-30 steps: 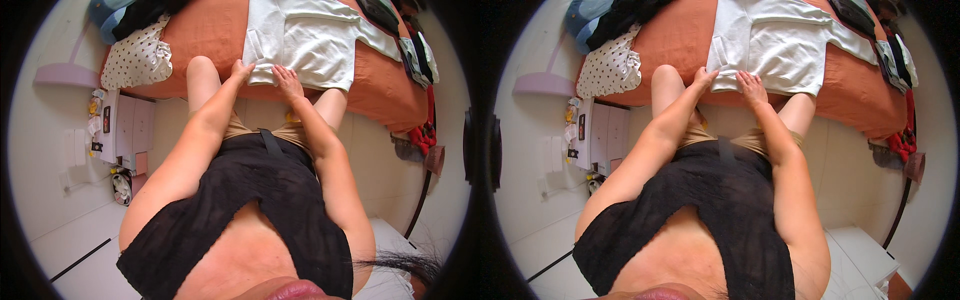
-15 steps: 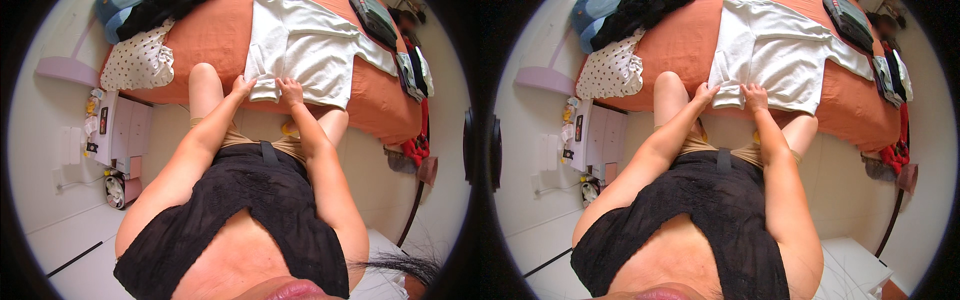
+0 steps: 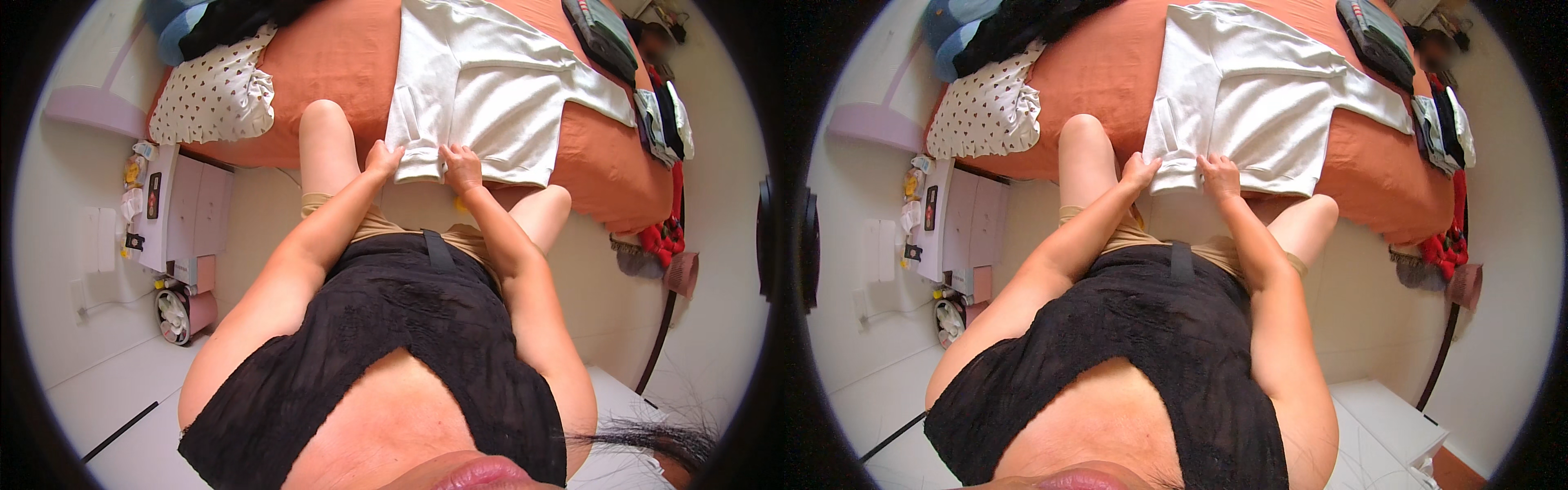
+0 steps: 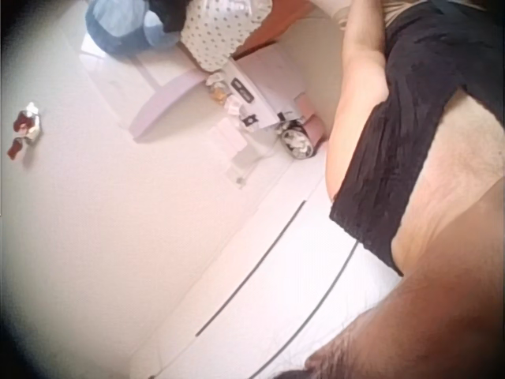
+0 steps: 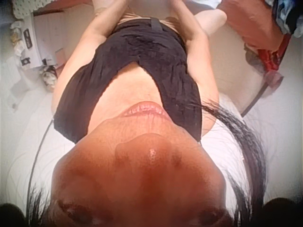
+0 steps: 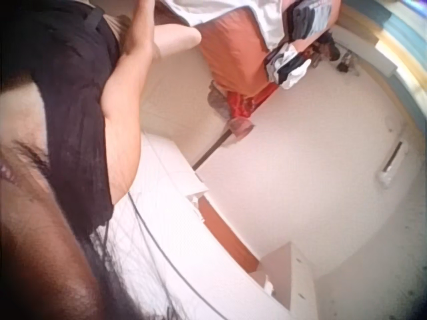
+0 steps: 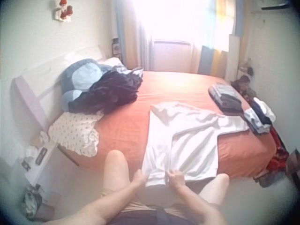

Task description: The person picks up a white sweatshirt from a pile on the bed, spreads it flat, and folds it.

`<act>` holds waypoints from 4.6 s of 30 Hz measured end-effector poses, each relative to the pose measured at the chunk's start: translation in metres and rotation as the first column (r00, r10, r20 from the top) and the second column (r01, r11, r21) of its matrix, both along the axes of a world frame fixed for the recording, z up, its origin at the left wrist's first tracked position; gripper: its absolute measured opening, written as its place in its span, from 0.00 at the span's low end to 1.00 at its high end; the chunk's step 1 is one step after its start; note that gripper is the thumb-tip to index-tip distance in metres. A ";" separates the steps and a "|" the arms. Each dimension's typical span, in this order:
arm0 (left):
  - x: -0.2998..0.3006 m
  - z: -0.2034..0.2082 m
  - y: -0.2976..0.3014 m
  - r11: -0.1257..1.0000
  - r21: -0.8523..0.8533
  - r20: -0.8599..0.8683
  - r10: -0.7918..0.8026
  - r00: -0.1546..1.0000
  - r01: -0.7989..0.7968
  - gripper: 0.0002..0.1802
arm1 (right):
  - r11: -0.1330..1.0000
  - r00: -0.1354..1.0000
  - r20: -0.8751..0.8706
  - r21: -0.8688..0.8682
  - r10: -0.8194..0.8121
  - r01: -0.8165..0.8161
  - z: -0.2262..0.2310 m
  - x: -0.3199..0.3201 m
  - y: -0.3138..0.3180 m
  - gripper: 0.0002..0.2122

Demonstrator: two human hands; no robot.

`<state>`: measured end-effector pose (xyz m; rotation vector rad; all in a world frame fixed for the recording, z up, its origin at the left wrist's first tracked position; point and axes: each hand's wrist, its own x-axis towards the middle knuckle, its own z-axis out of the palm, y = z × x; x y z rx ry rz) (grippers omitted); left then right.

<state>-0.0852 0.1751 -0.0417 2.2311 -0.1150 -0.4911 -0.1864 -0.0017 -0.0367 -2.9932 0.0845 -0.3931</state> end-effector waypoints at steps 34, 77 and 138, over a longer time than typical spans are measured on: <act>0.143 0.007 -0.083 0.980 0.157 0.423 0.046 0.905 -0.123 0.14 | 0.998 0.996 -0.084 -0.035 0.044 -0.047 0.014 0.243 -0.094 0.26; 0.157 -0.010 -0.076 0.987 0.155 0.623 -0.135 0.771 0.048 0.10 | 0.963 0.972 0.069 0.172 -0.223 0.208 0.008 0.479 -0.167 0.08; 0.161 -0.006 -0.077 0.990 0.140 0.668 -0.119 0.734 0.033 0.07 | 0.965 0.950 0.179 0.007 0.256 -0.261 -0.005 0.387 -0.082 0.28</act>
